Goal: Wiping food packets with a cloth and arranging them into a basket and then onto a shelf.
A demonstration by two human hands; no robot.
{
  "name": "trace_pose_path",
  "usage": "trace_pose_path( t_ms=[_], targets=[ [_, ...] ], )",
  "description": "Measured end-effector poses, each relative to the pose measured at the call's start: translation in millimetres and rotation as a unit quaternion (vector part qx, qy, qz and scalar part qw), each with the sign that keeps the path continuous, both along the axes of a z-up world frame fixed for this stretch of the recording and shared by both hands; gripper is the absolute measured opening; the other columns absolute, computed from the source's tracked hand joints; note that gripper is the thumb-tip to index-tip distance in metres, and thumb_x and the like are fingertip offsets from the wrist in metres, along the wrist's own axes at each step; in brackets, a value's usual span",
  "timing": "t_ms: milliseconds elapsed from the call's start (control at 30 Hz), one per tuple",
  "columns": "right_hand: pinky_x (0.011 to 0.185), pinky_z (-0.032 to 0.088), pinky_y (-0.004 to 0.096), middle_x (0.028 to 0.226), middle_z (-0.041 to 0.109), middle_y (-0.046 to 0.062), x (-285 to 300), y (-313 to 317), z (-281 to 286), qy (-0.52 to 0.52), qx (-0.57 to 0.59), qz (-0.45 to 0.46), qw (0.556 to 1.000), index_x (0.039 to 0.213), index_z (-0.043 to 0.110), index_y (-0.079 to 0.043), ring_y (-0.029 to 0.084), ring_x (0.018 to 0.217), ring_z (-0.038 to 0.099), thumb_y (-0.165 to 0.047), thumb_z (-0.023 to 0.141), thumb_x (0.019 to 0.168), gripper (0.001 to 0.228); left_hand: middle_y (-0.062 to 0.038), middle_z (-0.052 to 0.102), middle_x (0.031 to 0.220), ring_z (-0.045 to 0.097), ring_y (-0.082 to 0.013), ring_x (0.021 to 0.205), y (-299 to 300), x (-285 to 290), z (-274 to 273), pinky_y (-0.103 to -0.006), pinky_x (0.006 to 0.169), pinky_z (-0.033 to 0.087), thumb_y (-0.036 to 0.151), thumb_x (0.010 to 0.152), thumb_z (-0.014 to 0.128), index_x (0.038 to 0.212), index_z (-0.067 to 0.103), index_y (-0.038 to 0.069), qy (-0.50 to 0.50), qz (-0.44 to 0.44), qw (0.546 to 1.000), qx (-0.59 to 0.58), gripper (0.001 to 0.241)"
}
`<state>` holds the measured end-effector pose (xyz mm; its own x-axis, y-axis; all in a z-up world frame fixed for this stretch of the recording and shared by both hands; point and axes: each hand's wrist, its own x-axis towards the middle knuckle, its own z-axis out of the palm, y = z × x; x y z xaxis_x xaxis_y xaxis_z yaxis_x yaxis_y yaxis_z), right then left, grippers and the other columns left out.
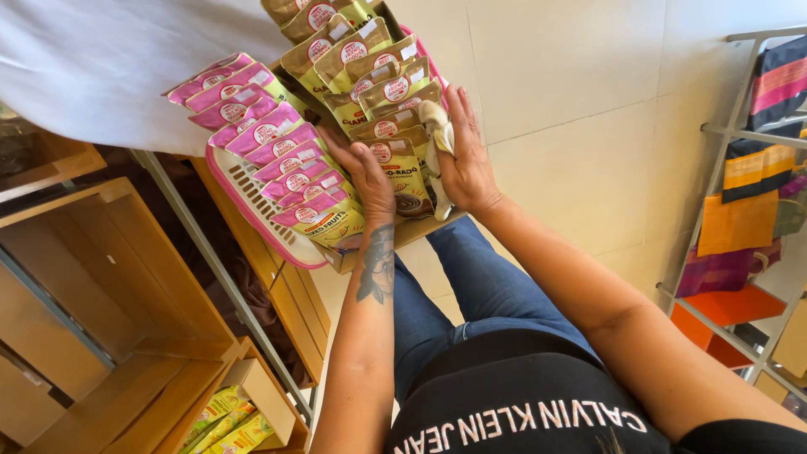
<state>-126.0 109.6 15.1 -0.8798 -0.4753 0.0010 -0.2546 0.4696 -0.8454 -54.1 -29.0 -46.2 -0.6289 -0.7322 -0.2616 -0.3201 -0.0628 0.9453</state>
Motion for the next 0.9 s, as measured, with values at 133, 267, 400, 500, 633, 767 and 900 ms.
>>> trace_pose_path(
  t_ms=[133,267,400,500,633,767,900],
  targets=[
    [0.132,0.024,0.043,0.169,0.027,0.018,-9,-15,21,-0.094,-0.032,0.029,0.995,0.161,0.021,-0.007,0.034,0.159,0.021,0.004,0.046,0.099,0.068,-0.022,0.019,0.161,0.027,-0.0346,0.145,-3,-10,20,-0.0437,0.120,0.026,0.065,0.101,0.022,0.159,0.007,0.006,-0.006,-0.016,0.994,0.108,0.084],
    [0.128,0.033,0.040,0.166,0.033,0.019,-9,-20,23,-0.131,-0.080,0.014,0.988,0.160,0.027,-0.008,0.034,0.155,0.035,0.006,0.047,0.099,0.065,-0.025,0.044,0.151,0.053,-0.0308,0.129,2,-6,20,-0.0384,0.109,0.043,0.048,0.107,0.029,0.156,0.020,0.003,0.012,-0.024,0.995,0.099,0.067],
    [0.122,0.044,0.043,0.165,0.037,0.016,-23,-15,21,-0.139,-0.062,0.037,0.988,0.161,0.023,-0.016,0.036,0.148,0.048,-0.012,0.041,0.111,0.054,-0.023,0.036,0.158,0.046,-0.0322,0.139,-12,-7,13,-0.0409,0.116,0.038,0.055,0.108,0.029,0.160,0.014,0.007,0.028,-0.060,0.996,0.063,0.072],
    [0.121,0.047,0.048,0.157,0.045,0.020,-44,-21,24,-0.133,-0.140,0.024,0.981,0.158,0.027,-0.017,0.036,0.139,0.054,-0.004,0.036,0.110,0.050,-0.026,0.013,0.169,0.027,-0.0397,0.153,-21,-14,10,-0.0448,0.126,0.024,0.059,0.108,0.021,0.162,0.001,0.006,-0.006,-0.082,0.997,-0.006,0.078],
    [0.130,0.033,0.049,0.164,0.034,0.018,-66,-27,12,-0.165,-0.168,0.034,0.971,0.158,0.029,-0.012,0.036,0.152,0.038,-0.017,0.037,0.115,0.044,-0.020,0.008,0.172,0.020,-0.0362,0.157,-22,-22,13,-0.0433,0.127,0.020,0.052,0.110,0.020,0.163,-0.001,0.013,0.012,-0.061,0.997,0.037,0.069],
    [0.125,0.042,0.045,0.159,0.046,0.015,-69,-39,21,-0.210,-0.172,0.051,0.961,0.155,0.033,-0.017,0.033,0.146,0.048,-0.012,0.042,0.112,0.044,-0.019,0.033,0.164,0.044,-0.0291,0.143,-17,-18,8,-0.0362,0.119,0.035,0.043,0.112,0.032,0.162,0.009,0.008,0.059,-0.078,0.994,0.049,0.065],
    [0.128,0.039,0.044,0.159,0.045,0.013,-74,-35,11,-0.218,-0.218,0.065,0.949,0.157,0.032,-0.016,0.029,0.147,0.046,-0.013,0.041,0.115,0.042,-0.019,0.020,0.170,0.031,-0.0324,0.153,-27,-23,12,-0.0410,0.127,0.025,0.050,0.112,0.024,0.163,0.006,0.012,0.042,-0.086,0.995,0.035,0.066]
  ],
)
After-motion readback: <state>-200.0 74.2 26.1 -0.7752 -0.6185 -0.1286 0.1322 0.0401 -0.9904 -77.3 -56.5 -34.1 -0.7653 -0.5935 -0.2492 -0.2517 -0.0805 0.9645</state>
